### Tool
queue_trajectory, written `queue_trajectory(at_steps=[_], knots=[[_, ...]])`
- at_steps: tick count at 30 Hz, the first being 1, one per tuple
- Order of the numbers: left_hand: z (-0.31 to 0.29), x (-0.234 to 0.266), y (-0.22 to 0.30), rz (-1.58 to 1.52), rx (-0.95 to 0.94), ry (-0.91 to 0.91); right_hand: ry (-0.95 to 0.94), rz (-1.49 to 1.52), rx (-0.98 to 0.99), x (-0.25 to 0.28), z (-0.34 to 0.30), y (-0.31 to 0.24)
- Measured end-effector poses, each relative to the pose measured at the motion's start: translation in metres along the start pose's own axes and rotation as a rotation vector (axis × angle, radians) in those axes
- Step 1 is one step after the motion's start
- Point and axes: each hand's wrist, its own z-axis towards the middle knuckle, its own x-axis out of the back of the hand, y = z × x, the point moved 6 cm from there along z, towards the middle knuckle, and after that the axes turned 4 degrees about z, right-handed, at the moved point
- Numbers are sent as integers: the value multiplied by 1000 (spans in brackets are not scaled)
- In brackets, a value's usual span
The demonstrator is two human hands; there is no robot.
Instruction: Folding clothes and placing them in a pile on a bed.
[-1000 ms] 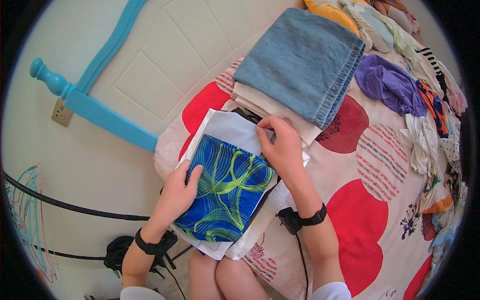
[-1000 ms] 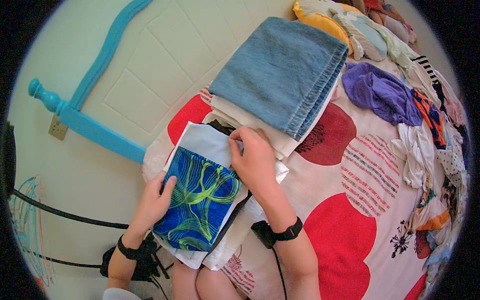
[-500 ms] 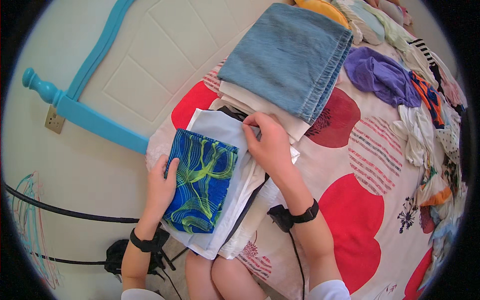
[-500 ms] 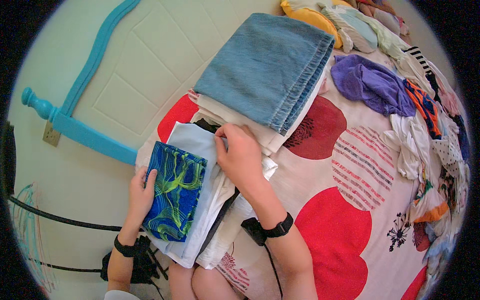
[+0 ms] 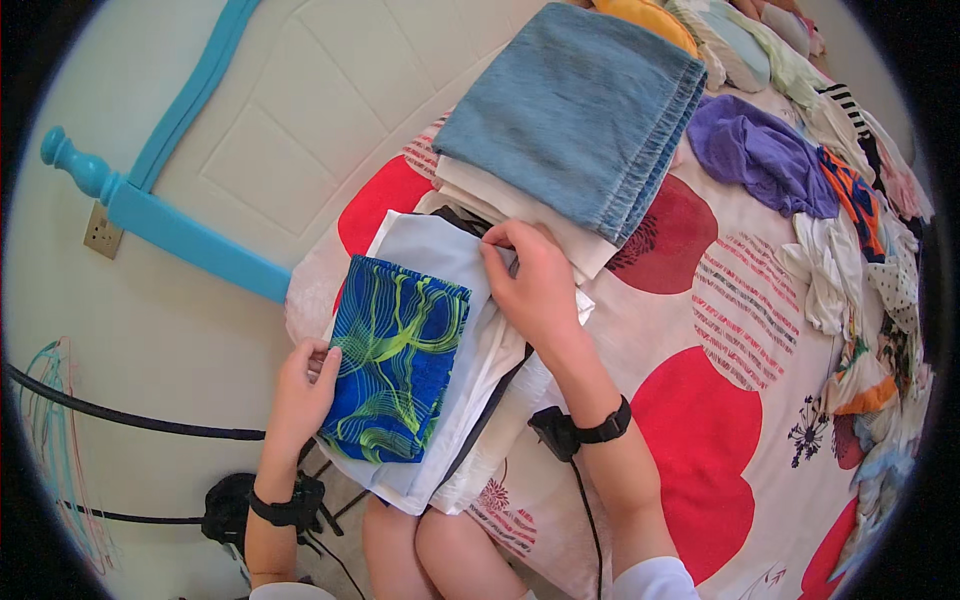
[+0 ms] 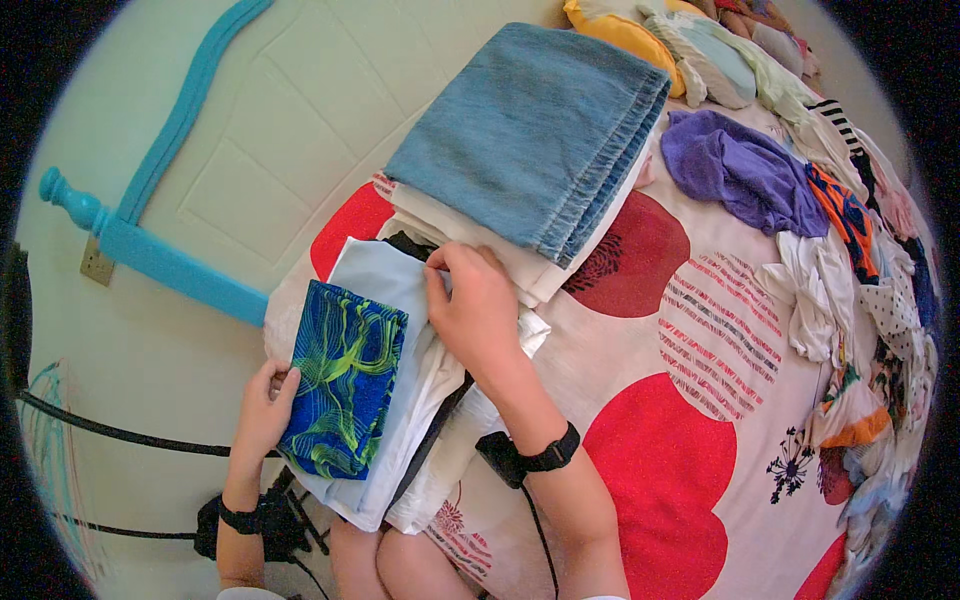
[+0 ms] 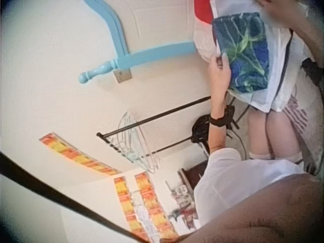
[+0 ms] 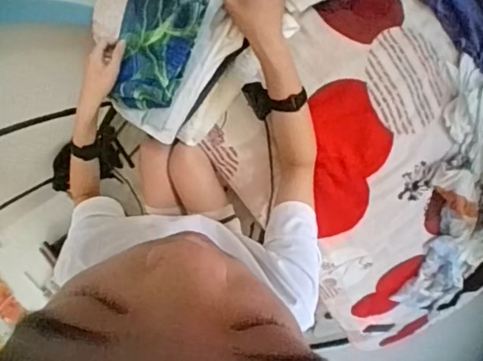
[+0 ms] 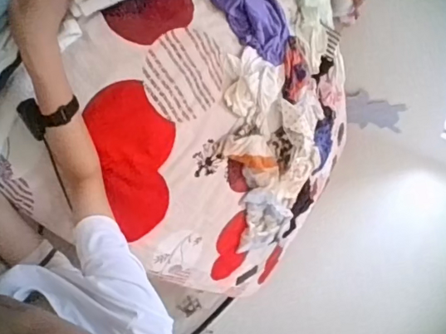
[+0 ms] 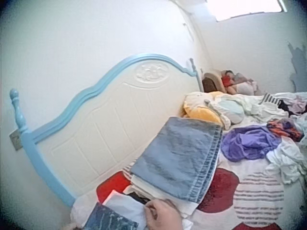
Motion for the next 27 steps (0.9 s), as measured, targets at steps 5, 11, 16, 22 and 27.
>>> queue_trajectory(at_steps=[5,11,16,22,27], knots=[[-9,-8,3,-134,35,-108,-13,53,-17,1,1,5],[-9,-12,7,-197,-80,-102,-29,175,-58,4,3,-1],[-4,-12,2,-227,-60,-123,-109,221,-151,10,3,-1],[-8,-10,-4,-359,22,-18,-114,180,-145,4,5,7],[-40,-3,-40,-255,44,229,-144,100,-119,-1,6,16]])
